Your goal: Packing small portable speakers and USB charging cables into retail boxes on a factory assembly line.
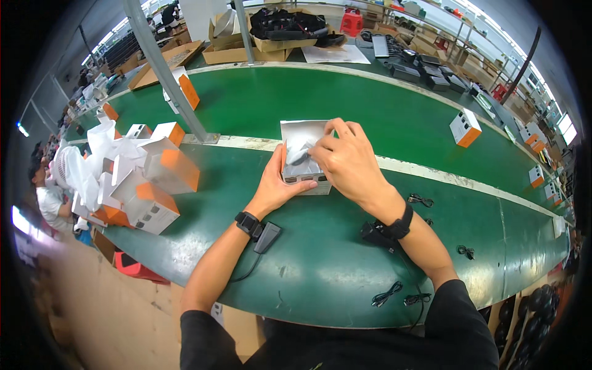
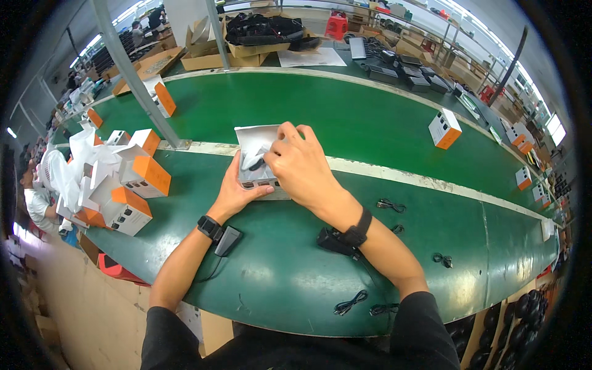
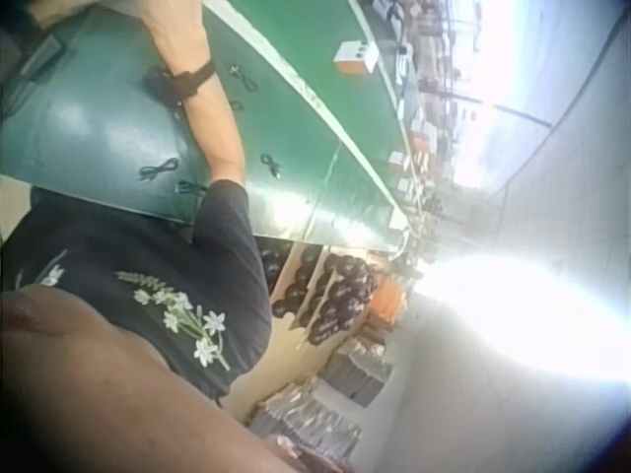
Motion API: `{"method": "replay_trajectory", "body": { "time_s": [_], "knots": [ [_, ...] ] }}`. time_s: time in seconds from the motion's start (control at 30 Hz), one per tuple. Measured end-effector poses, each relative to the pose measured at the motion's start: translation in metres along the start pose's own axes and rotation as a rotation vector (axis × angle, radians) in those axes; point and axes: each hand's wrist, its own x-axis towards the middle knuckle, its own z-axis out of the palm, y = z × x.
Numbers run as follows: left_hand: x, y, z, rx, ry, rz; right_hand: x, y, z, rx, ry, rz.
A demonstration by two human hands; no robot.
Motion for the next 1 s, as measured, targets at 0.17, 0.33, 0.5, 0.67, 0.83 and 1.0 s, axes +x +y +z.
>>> {"method": "replay_trajectory", "body": {
  "time_s": [0.17, 0.33, 0.5, 0.67, 0.83, 1.0],
  "knots": [
    [0.000, -0.006, -0.001, 0.019, -0.009, 0.014, 0.002, -0.009, 0.008, -0.071, 0.055, 0.196],
    [0.004, -0.020, -0.015, -0.423, -0.086, -0.009, 0.001, -0.003, -0.008, 0.104, -0.145, 0.111],
    [0.010, 0.007, -0.002, -0.326, 0.028, -0.148, -0.013, 0.006, -0.029, 0.379, -0.139, 0.136],
    [0.008, 0.024, 0.000, -0.345, 0.085, -0.110, -0.006, 0.003, -0.048, 0.431, -0.196, 0.511],
    [0.010, 0.018, 0.000, -0.314, 0.097, -0.005, -0.016, -0.001, -0.040, 0.403, -0.215, 0.196],
    [0.010, 0.006, -0.026, -0.060, -0.064, 0.352, -0.014, 0.007, -0.083, 0.464, -0.441, 0.187]
  ]
}}
